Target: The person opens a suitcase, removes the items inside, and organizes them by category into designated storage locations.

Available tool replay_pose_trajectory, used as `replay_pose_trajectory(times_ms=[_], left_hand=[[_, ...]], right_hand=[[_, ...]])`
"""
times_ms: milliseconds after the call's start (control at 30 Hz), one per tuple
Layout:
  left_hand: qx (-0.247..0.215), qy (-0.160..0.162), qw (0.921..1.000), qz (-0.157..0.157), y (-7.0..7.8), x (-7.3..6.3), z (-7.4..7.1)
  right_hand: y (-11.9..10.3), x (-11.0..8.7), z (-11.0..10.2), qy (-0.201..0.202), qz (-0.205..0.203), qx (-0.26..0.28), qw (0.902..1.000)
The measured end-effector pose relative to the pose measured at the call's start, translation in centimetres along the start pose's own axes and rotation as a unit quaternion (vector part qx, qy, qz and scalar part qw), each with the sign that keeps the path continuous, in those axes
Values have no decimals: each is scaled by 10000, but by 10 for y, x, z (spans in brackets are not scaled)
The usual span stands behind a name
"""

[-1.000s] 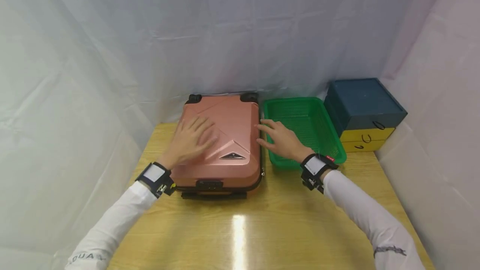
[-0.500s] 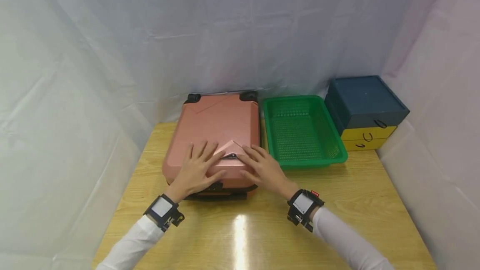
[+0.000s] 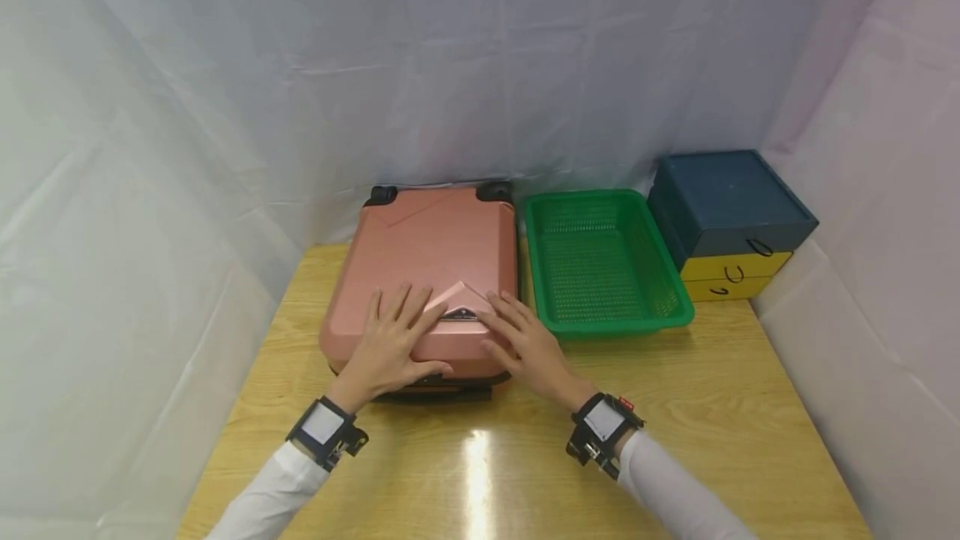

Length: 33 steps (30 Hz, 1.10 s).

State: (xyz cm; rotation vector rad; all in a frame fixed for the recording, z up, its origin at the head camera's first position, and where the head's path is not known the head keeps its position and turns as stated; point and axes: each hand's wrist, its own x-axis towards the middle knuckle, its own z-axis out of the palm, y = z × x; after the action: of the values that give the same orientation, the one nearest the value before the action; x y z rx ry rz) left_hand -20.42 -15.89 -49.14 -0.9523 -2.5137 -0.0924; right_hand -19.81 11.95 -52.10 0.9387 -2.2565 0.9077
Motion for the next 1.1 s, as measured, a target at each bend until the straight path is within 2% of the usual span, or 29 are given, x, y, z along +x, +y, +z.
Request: replay_pose_trajectory(times_ms=[100, 167, 233, 300, 400, 500, 600, 767, 1100], left_hand=[[16, 33, 10000, -20, 1, 1, 0], [15, 106, 9999, -36, 1, 1, 1], [50, 220, 9997, -33, 2, 1, 2], [87, 355, 9993, -13, 3, 2, 4], [130, 518, 9986, 27, 4, 3, 7], [137, 591, 9981, 52, 5, 5, 10], [180, 629, 9978, 85, 5, 7, 11], [193, 648, 9976, 149, 6, 8, 12], [215, 691, 9972, 182, 9, 13, 12]], right_hand=[[3, -12, 2, 999, 298, -170, 9944], [6, -23, 3, 1263, 684, -498, 9884], [9, -34, 4, 1026, 1081, -818, 9854], [13, -44, 6, 453, 1439, -1010, 9834], [19, -54, 10, -377, 1909, -1069, 9751], [24, -58, 14, -777, 2199, -995, 9673], [29, -60, 18, -804, 2293, -901, 9658], [32, -62, 16, -743, 2163, -844, 9698], [33, -64, 2, -813, 1673, -674, 9802]])
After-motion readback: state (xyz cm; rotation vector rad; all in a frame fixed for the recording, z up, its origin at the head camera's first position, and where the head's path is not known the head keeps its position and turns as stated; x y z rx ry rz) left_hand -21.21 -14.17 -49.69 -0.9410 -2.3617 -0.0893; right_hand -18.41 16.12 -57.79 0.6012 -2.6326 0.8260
